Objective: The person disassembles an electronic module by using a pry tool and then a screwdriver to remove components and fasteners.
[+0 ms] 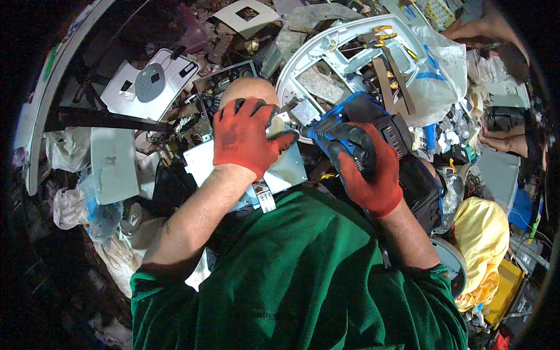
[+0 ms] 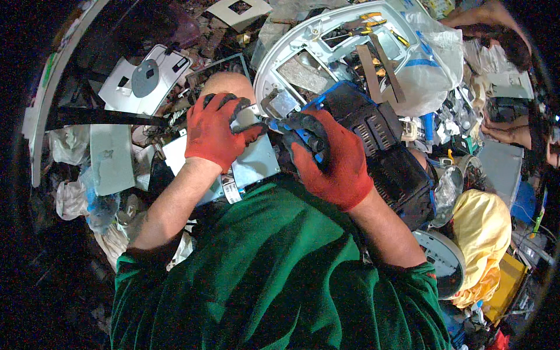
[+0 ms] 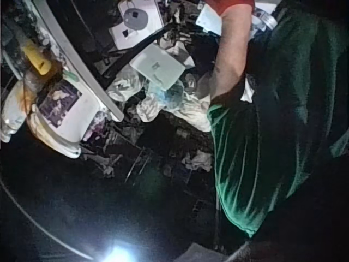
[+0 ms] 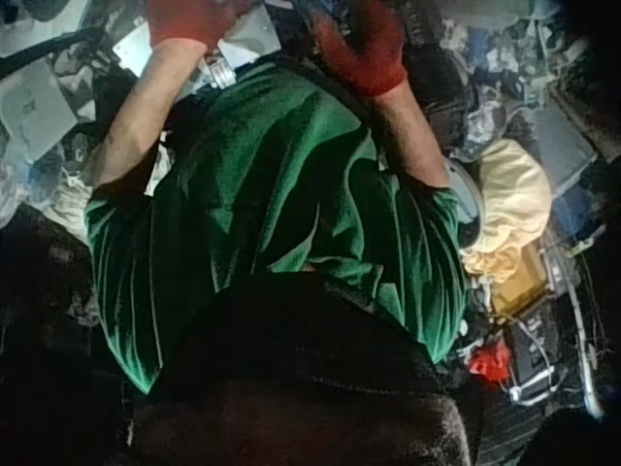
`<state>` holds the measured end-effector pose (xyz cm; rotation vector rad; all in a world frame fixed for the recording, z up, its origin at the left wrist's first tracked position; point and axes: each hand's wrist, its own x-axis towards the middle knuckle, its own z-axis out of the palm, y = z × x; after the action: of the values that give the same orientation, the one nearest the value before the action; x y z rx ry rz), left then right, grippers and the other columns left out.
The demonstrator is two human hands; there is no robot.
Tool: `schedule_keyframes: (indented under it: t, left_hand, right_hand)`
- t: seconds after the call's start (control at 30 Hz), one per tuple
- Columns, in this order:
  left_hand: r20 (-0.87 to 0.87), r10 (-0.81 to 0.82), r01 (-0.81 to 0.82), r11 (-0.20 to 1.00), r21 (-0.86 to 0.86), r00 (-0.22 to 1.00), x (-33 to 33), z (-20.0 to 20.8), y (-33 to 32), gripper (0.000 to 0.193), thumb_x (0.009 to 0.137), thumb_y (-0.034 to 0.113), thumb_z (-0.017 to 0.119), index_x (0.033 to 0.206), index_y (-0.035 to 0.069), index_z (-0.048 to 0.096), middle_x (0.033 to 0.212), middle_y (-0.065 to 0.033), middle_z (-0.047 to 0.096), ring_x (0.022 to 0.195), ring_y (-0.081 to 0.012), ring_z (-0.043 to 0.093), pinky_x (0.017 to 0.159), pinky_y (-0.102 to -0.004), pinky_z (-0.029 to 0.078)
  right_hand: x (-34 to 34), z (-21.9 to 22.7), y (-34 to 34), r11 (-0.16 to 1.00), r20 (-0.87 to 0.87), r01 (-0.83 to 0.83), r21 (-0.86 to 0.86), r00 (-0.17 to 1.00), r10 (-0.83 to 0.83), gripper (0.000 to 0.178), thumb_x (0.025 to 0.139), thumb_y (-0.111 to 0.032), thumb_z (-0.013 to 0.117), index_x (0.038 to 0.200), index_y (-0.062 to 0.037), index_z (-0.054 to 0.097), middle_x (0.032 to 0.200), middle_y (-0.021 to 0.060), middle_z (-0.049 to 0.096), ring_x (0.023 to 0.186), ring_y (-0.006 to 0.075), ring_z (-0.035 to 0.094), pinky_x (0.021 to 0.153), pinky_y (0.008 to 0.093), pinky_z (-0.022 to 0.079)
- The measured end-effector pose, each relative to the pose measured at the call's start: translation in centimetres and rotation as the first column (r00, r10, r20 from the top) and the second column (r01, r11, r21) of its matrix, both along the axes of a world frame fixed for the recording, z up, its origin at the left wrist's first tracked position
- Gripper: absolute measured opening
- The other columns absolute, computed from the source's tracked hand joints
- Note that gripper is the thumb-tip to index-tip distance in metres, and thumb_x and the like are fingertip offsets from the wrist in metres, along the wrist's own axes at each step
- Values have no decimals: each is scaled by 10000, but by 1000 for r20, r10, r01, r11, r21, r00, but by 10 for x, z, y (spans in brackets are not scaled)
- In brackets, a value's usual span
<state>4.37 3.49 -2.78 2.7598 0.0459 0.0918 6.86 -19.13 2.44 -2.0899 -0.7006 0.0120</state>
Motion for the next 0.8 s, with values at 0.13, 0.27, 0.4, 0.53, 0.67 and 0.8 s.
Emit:
schedule_keyframes:
  t: [0.13,0.27,0.4,0.53,0.67,0.8]
  left_hand:
    - [-5,-6,6,1000,6,1000,0,-2,0,554,695,479,802,1128,153,687,1214,-55,615,1202,-329,494,997,-481,394]
    - [-15,-5,5,1000,21,1000,0,-3,-1,567,699,502,789,1131,149,684,1218,-56,611,1190,-327,496,997,-478,389]
    - [2,-36,36,999,25,999,-1,-6,1,559,714,500,773,1135,145,678,1227,-58,606,1165,-323,509,984,-468,390]
    - [-15,-56,56,998,19,998,-1,-6,1,561,713,484,767,1146,139,672,1231,-63,587,1137,-323,524,957,-460,404]
    - [-67,-53,53,999,-1,996,-2,-3,4,564,709,478,762,1149,137,670,1224,-72,569,1118,-323,531,934,-454,420]
    - [-42,-50,52,998,28,998,-3,-6,2,549,712,471,763,1147,148,672,1214,-74,568,1105,-318,538,924,-448,428]
  right_hand:
    - [-2,-1,2,1000,59,19,-14,998,-18,351,817,-123,695,1125,1,578,926,186,683,829,364,693,737,388,544]
    - [8,11,6,990,41,-110,-88,993,114,319,823,-151,683,1102,-33,585,939,199,674,838,386,677,712,420,542]
    - [26,44,22,920,151,-220,-325,948,280,261,838,-213,664,1037,-64,585,911,221,665,811,407,663,665,462,532]
    - [40,48,30,860,29,-269,-433,950,312,254,858,-271,641,1006,-72,585,809,219,665,723,410,660,616,484,530]
    - [35,53,31,742,80,-238,-627,927,365,291,859,-305,638,1005,-60,585,736,210,655,671,411,654,595,494,528]
    - [34,49,35,769,4,-297,-566,932,362,304,851,-296,645,1009,-43,585,763,217,660,712,404,661,639,489,533]
